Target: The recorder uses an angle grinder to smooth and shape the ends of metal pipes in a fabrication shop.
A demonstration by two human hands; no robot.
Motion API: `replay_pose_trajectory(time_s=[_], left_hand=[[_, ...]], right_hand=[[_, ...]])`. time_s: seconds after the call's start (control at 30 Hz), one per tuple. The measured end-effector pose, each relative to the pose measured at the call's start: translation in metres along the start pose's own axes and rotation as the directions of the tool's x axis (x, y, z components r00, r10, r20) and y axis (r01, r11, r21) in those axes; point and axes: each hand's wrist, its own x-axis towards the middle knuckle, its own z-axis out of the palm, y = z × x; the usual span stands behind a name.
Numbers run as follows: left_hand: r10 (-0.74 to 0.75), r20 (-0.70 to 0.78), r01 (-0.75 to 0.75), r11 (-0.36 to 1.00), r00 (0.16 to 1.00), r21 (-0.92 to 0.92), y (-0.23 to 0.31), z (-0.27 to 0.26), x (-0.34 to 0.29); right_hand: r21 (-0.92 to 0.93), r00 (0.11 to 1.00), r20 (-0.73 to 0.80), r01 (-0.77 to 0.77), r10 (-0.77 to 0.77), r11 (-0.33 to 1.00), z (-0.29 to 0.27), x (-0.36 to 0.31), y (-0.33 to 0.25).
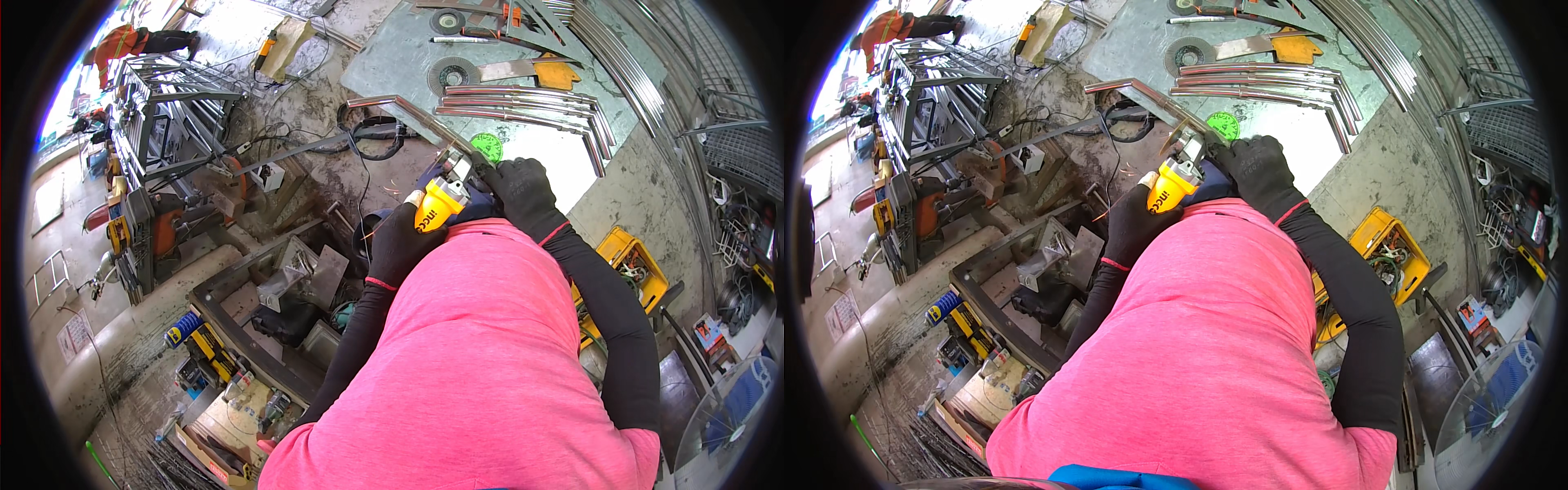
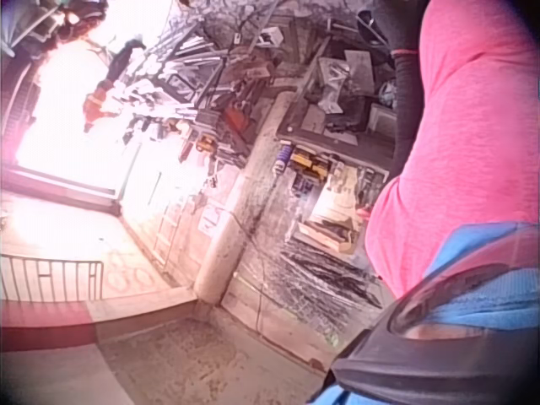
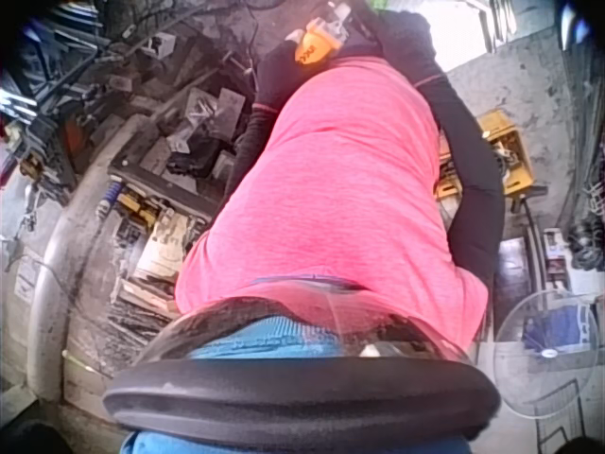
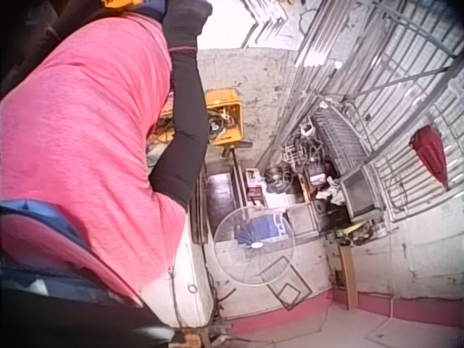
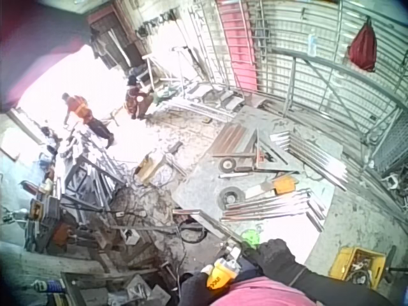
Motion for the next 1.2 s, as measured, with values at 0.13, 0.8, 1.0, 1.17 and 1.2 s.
replay_pose_trajectory(time_s=[0.13, 0.8, 1.0, 1.17, 1.2], left_hand=[[-0.005, 0.002, 0.005, 1.000, 1.000, 0.012, 0.0003, 0.0007, 0.0002], [0.012, -0.023, -0.011, 1.000, 1.000, 0.013, 0.0016, 0.0017, -0.0005], [0.025, -0.034, -0.024, 1.000, 0.999, 0.019, -0.0015, 0.0035, 0.0003], [0.033, -0.037, -0.033, 0.999, 0.999, 0.018, -0.0004, 0.0026, 0.0007], [0.035, -0.036, -0.034, 0.999, 0.999, 0.017, -0.0004, 0.0024, 0.0011]], right_hand=[[0.025, 1.000, -0.001, 0.004, -0.004, 1.000, 0.0041, -0.0007, 0.0019], [-0.012, 0.999, 0.049, -0.022, 0.022, 1.000, -0.0030, 0.0023, -0.0015], [-0.017, 0.999, 0.036, -0.011, 0.012, 1.000, -0.0030, 0.0018, -0.0010], [-0.003, 1.000, 0.019, -0.007, 0.007, 1.000, -0.0037, 0.0014, -0.0007], [0.003, 1.000, 0.017, -0.007, 0.007, 1.000, -0.0035, 0.0013, -0.0004]])
